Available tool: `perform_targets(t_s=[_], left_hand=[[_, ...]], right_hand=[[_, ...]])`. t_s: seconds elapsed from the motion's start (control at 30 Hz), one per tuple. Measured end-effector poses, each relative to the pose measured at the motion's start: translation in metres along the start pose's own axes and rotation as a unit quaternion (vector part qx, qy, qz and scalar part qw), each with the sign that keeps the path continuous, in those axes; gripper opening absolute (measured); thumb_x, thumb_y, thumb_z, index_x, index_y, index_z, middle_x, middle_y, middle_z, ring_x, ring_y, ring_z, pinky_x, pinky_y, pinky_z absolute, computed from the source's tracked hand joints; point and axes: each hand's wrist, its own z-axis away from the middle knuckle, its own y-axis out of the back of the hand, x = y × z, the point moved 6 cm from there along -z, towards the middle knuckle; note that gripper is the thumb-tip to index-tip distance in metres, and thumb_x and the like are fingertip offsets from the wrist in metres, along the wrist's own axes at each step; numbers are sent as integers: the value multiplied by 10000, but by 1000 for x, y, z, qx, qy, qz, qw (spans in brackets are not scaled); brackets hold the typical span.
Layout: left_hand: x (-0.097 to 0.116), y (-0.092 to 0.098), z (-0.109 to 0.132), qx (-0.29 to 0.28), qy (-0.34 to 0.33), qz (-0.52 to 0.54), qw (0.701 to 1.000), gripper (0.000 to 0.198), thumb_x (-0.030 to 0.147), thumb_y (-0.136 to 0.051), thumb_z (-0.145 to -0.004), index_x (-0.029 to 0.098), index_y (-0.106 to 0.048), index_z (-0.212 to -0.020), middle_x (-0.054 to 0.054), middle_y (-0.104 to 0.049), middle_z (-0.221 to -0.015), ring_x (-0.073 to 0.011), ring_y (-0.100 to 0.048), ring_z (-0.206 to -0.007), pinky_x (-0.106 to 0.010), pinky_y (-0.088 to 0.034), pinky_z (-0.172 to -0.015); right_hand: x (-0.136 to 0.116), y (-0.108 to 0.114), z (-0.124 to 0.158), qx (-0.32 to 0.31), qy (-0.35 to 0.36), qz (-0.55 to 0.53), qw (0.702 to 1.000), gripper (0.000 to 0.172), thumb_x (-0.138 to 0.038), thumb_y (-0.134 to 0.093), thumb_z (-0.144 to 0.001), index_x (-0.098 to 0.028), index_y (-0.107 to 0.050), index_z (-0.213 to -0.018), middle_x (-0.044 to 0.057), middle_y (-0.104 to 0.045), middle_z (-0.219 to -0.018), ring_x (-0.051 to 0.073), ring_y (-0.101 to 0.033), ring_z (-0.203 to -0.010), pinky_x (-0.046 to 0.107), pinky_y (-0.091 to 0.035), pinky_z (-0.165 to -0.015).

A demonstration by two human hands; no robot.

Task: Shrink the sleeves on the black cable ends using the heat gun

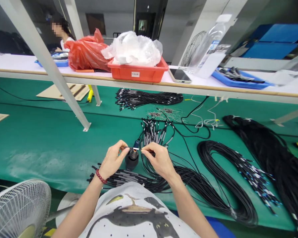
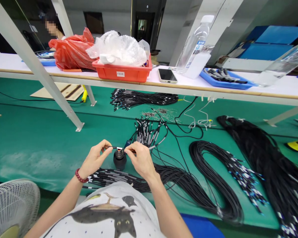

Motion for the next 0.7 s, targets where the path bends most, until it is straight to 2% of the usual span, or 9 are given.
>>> perform_targets(t_s=[0.13,0.3,0.4,0.57,0.7], left_hand=[[2,-2,-1,-32,16,-59,998,393,400,-319,-976,205,-481,-676,25,-536,-625,-134,-487,-593,-259,-320,-604],[2,0,-2,-12,22,-47,999,436,441,-335,-967,203,-430,-614,46,-451,-548,-119,-423,-527,-254,-298,-567],[1,0,-2,-5,18,-37,999,408,439,-382,-954,198,-471,-637,50,-464,-558,-114,-420,-531,-248,-307,-563],[-1,3,-1,13,5,-20,1000,262,380,-458,-931,193,-559,-776,27,-591,-708,-125,-498,-632,-239,-360,-615],[-5,3,-1,19,9,1,1000,166,342,-498,-908,198,-570,-866,17,-615,-791,-131,-512,-670,-237,-376,-637]], right_hand=[[-4,3,0,-2,10,3,1000,121,-176,-596,-876,-188,-671,-782,19,-660,-761,143,-604,-702,244,-451,-644],[-10,2,1,-41,23,46,998,172,-214,-555,-909,-189,-660,-775,24,-651,-756,151,-585,-695,264,-434,-632],[-9,1,0,-46,24,47,998,158,-204,-572,-898,-188,-662,-770,20,-654,-748,148,-585,-691,263,-433,-627],[-5,0,-3,-7,21,24,999,101,-161,-629,-853,-185,-660,-760,18,-658,-755,151,-599,-714,263,-444,-646],[-3,-1,-3,8,20,20,1000,87,-160,-646,-838,-185,-654,-755,20,-651,-759,160,-603,-724,271,-447,-658]])
